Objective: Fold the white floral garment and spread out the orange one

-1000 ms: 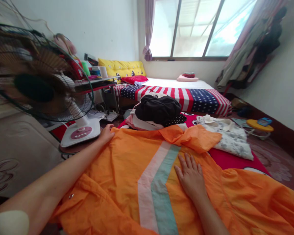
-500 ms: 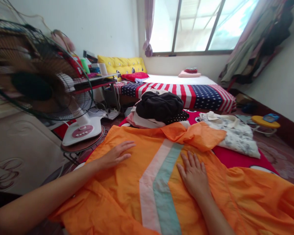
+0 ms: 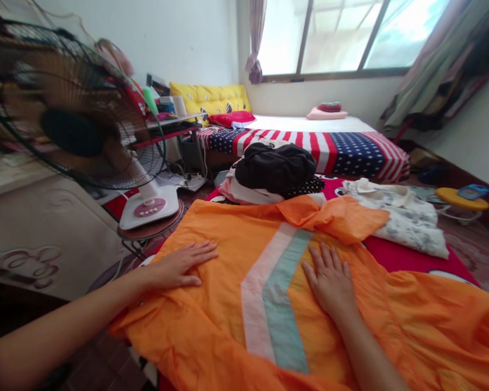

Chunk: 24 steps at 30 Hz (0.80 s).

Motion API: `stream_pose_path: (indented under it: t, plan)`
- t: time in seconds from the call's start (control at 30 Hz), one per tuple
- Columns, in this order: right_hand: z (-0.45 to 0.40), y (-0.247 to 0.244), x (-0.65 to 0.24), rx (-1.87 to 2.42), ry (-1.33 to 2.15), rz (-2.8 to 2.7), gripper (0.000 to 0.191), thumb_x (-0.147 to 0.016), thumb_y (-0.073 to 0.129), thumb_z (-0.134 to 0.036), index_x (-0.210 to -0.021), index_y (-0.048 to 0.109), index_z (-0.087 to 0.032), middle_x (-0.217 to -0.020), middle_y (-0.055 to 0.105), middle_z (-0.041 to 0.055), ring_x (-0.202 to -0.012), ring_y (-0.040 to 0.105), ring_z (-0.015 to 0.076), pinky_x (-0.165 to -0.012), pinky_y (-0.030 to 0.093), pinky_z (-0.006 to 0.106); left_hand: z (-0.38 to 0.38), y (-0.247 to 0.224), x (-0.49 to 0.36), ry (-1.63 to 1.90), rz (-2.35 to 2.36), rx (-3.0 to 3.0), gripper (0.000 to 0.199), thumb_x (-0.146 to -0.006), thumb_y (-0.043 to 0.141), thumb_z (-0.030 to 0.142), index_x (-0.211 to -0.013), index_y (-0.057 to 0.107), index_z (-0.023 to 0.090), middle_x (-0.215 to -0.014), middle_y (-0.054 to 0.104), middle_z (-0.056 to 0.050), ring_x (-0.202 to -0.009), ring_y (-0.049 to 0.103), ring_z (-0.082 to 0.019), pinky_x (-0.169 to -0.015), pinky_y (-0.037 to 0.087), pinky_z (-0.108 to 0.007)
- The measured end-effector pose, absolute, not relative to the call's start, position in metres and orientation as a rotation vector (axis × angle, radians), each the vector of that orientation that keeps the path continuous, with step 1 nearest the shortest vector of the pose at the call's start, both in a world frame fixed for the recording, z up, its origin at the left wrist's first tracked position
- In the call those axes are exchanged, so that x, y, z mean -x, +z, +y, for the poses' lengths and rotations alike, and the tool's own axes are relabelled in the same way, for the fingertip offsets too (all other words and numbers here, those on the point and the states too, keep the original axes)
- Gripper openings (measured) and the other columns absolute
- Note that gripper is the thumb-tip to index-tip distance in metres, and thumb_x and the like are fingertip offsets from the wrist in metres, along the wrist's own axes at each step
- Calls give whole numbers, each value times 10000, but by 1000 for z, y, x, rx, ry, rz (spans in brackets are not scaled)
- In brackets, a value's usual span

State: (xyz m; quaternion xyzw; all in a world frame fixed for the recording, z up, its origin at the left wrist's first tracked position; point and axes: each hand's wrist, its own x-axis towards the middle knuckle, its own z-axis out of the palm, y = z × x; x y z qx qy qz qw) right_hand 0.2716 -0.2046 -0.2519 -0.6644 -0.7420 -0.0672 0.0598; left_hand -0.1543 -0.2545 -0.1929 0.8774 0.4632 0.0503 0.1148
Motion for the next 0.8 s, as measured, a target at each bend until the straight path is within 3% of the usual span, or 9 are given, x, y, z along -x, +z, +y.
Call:
stream_pose_path:
  t: [0.1, 0.23, 0.37, 0.47, 0.57, 0.67, 0.8]
  plan:
    - [-205, -251, -271, 2023, -167, -2236, 598, -953, 211, -501, -1471, 332, -227, -1563, 253, 67, -1435, 206, 277, -1118, 235, 525, -257, -195, 163, 65, 1586, -2502, 555, -853, 604, 387, -1383, 458, 308, -1528, 331, -100, -1411, 270, -319, -1115, 239, -555]
    - [-204, -246, -268, 2020, -61, -2225, 589, -959, 242, -505, -1475, 321, -234, -1571, 224, 76, -1440, 191, 285, -1127, 216, 537, -260, -186, 166, 319, 1727, -2460, 279, -834, 588, 298, -1082, 687, 217, -1391, 511, -115, -1318, 422, -299, -1105, 314, -479]
    - [-207, -223, -273, 1963, 251, -2260, 606, -921, 424, -466, -1462, 350, -202, -1573, 202, 103, -1448, 152, 296, -1148, 177, 527, -293, -171, 129, 407, 1294, -2278, 389, -849, 563, 413, -1192, 643, 248, -1282, 609, -77, -1174, 557, -238, -1032, 424, -395]
    - [-226, -193, -288, 1730, 719, -2237, 549, -864, 539, -427, -1344, 514, -161, -1504, 362, 135, -1380, 346, 277, -1121, 298, 442, -324, -170, 104, 286, 1129, -2220, 457, -797, 630, 417, -1235, 621, 284, -1253, 629, -54, -1147, 577, -241, -1006, 445, -376]
    - [-266, -162, -308, 1524, 1077, -1984, 464, -864, 532, -484, -1200, 618, -175, -1286, 606, 113, -1170, 579, 233, -1004, 450, 390, -341, -181, 96, 168, 1119, -2260, 524, -721, 701, 362, -1237, 616, 332, -1240, 635, -41, -1108, 602, -259, -967, 471, -369]
    - [-321, -140, -331, 1511, 1164, -1779, 437, -837, 578, -514, -1115, 648, -185, -1109, 689, 79, -1033, 642, 208, -925, 503, 362, -345, -194, 96, 153, 1154, -2301, 484, -685, 705, 290, -1161, 660, 360, -1157, 682, -24, -1044, 634, -268, -916, 493, -351]
    - [-386, -137, -348, 1744, 1110, -1729, 358, -835, 593, -477, -1022, 676, -182, -978, 711, 65, -905, 667, 200, -828, 534, 334, -345, -201, 95, 132, 1128, -2314, 286, -702, 652, 296, -971, 717, 368, -919, 737, 22, -825, 678, -213, -740, 520, -275]
